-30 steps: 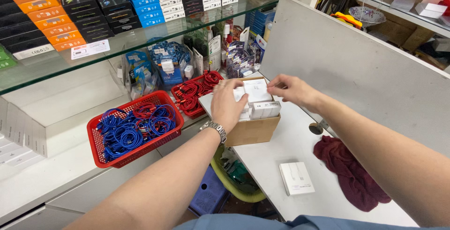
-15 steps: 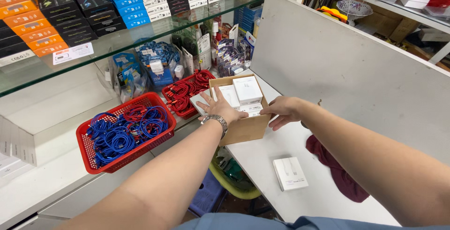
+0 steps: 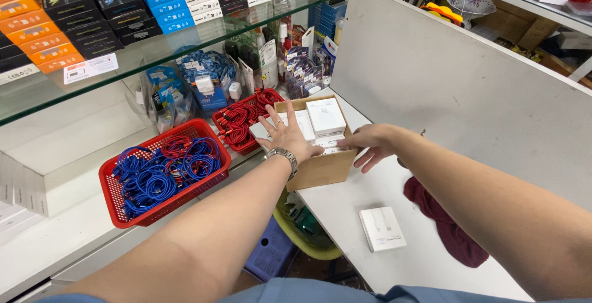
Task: The person wipes small white boxes and a phone box with a maroon cloth, then places them on a shelf. They also move red and blue baskets of cables and a pack of chargers onto the counter.
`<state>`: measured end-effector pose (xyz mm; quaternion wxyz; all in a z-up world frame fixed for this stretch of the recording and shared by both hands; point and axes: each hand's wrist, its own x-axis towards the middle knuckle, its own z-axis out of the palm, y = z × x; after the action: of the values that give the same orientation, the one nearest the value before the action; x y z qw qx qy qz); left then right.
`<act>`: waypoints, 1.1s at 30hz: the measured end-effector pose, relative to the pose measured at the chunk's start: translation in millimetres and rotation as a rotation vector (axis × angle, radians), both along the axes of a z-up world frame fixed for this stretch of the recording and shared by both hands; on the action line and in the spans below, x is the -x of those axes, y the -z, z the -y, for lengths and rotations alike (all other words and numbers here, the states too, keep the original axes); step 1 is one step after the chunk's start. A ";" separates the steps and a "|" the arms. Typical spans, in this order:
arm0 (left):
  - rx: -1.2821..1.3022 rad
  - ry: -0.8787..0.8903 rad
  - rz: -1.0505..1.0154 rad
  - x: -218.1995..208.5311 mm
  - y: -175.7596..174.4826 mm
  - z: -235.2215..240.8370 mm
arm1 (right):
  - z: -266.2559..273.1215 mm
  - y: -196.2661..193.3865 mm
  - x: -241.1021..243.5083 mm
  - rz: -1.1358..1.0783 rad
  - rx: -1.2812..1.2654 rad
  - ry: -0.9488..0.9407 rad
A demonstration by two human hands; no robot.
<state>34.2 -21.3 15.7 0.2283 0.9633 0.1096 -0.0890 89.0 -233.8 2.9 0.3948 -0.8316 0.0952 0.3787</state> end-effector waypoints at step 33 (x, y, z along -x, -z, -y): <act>0.459 -0.288 0.485 -23.4 23.9 -41.3 | -84.2 -59.9 32.1 0.900 0.237 -0.147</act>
<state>57.6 20.0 -8.2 0.4680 0.8549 0.1639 0.1526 56.9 -149.6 62.8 0.2714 -0.9571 -0.1018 -0.0062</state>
